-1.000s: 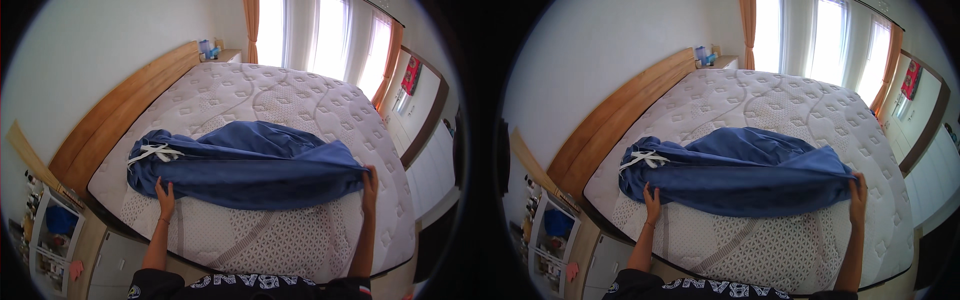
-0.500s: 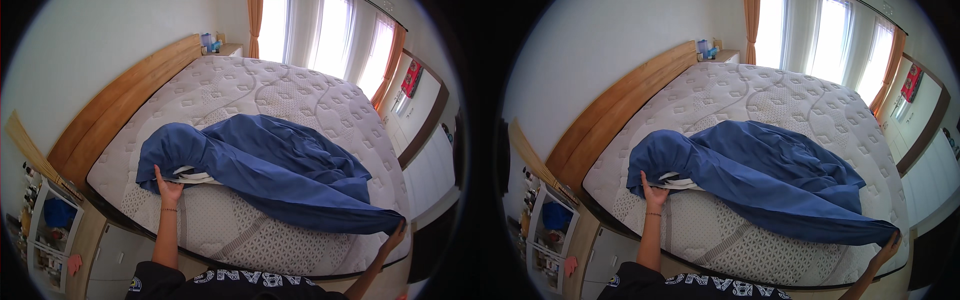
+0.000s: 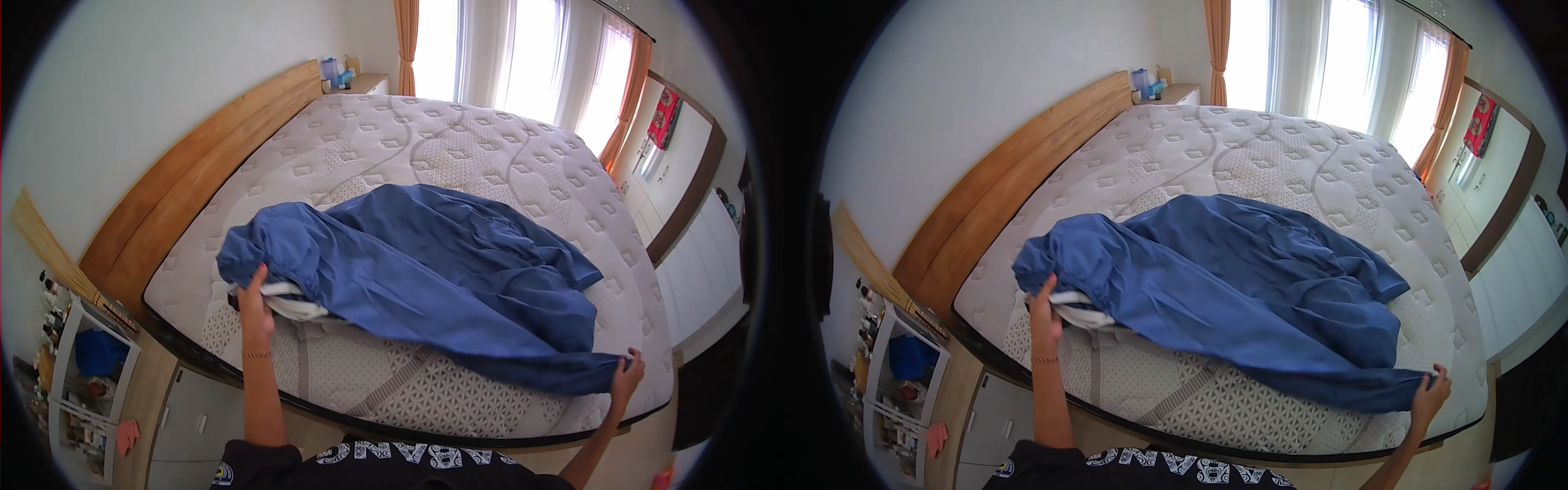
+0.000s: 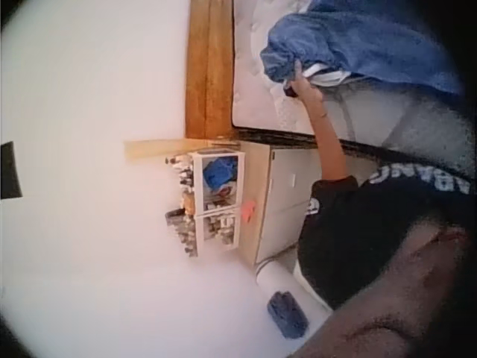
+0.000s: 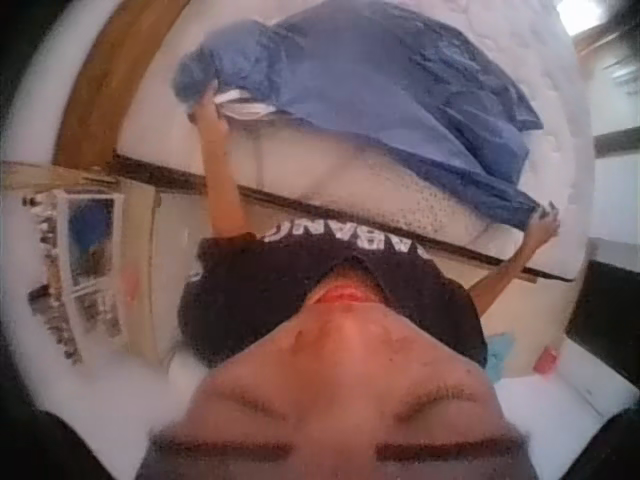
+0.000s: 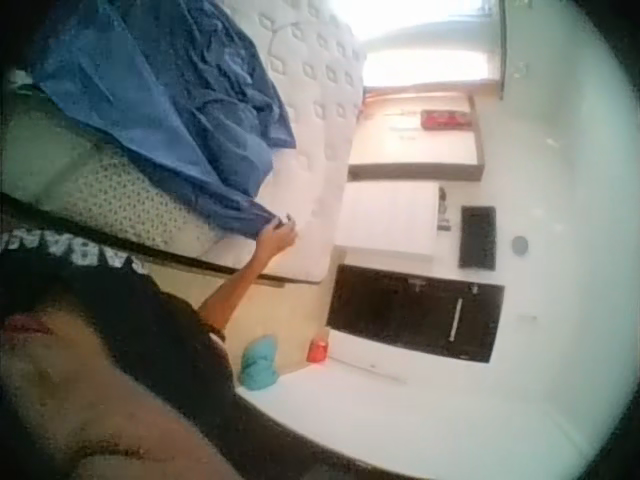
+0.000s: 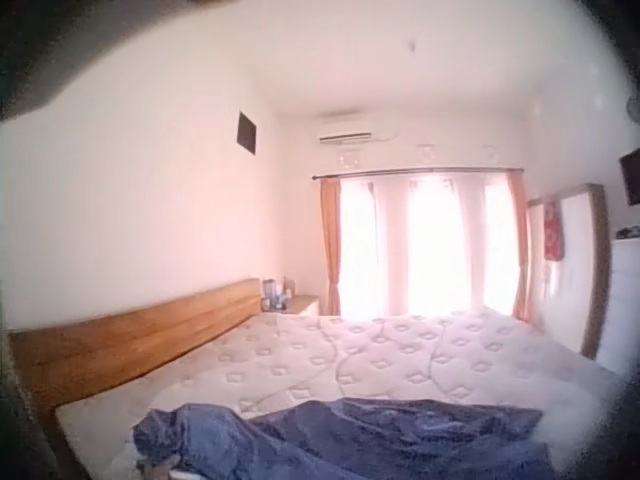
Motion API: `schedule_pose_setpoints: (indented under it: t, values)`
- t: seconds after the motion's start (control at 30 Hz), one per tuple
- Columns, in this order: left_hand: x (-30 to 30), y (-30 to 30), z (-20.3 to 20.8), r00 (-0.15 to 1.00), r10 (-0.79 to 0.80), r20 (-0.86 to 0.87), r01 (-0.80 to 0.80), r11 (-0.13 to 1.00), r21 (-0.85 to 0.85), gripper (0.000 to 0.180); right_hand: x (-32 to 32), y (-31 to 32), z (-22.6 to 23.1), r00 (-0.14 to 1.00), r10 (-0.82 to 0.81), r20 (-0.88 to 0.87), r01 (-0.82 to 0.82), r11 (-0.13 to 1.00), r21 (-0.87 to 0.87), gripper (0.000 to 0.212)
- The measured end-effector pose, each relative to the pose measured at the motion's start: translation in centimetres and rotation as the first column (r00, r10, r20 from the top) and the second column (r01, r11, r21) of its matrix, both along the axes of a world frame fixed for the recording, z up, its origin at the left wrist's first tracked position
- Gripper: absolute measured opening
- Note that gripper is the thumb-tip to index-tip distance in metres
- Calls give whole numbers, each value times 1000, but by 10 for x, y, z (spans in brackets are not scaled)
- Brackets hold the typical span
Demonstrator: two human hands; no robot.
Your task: The person unfolds a blue fitted sheet on a mattress and proceeds to stretch and tuck the corners of the sheet over the mattress. The person works around the bed, pulling the fabric taut and securing it under the mattress edges.
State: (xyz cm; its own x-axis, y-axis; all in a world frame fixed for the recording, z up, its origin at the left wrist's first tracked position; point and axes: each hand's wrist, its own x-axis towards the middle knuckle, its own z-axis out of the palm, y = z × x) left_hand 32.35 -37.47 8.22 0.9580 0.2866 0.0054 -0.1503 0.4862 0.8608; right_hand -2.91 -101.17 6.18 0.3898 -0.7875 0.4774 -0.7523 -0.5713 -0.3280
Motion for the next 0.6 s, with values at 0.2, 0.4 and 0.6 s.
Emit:
schedule_pose_setpoints:
  t: [0.2, 0.4, 0.6]
  values:
    - [-84, -30, -45, 982, -175, -67, 154, 959, -240, 60, 145, 176, 33, 627, 729, 275, -779, 591, 209, 34]
    - [-136, -67, -50, 911, -413, -5, 403, 892, -207, 71, 216, 353, 20, -123, 917, 381, -961, -206, 186, 48]
    - [-166, -54, -60, 869, -494, 8, 488, 856, -171, 76, 252, 419, -7, -126, 962, 241, -950, -187, 251, 43]
